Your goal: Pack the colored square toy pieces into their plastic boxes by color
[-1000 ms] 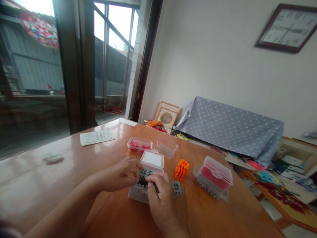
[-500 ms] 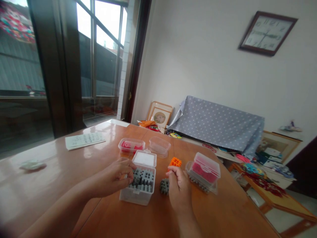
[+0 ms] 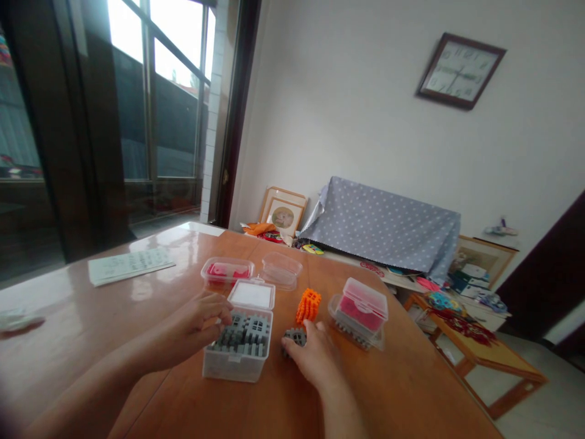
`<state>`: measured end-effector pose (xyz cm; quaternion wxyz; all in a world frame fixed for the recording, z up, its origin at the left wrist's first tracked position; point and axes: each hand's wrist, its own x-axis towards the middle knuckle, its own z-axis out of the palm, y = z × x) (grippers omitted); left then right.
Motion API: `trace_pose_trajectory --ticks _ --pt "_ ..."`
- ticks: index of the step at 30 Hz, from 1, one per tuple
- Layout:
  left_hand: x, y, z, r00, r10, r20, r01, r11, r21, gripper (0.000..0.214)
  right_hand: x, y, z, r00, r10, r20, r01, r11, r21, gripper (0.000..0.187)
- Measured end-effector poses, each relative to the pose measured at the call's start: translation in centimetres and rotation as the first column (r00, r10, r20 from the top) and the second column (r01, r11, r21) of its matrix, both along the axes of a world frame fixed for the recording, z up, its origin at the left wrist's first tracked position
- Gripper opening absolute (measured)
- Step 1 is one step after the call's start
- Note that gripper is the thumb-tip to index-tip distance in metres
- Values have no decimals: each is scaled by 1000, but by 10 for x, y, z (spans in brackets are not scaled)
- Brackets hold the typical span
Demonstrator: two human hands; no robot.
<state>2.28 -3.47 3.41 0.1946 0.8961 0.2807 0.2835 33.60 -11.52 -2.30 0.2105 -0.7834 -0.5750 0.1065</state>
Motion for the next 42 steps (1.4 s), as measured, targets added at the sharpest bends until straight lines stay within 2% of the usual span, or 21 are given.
trace_pose_trajectory --ticks 8,15,20,25,28,34,38,42 --pt "1 3 -2 1000 8 6 -8 1000 -3 16 -4 0 10 1000 22 12 -22 1000 4 38" --pt "1 2 -3 1000 10 12 -10 1000 -9 15 1 -1 5 999 28 -44 -18 977 213 22" --pt "1 5 -4 1000 14 16 -14 1000 -14 14 4 -2 13 976 9 -216 54 958 283 29" --pt "1 4 -3 999 6 33 -6 1000 -12 14 -7 -7 30 917 74 -392 68 939 336 46" --pt "2 3 -2 999 7 43 -7 1000 -18 13 -14 -10 37 871 133 -474 69 920 386 41" --pt "3 -1 3 994 33 101 -28 998 -52 12 -32 -12 35 717 231 -658 152 869 471 40" --pt "6 -9 8 986 46 158 -28 993 -113 18 -66 -16 40 614 399 -681 36 848 529 35" --pt "11 -15 11 966 -24 257 77 976 -202 23 -103 -18 43 499 511 -700 -100 836 540 30"
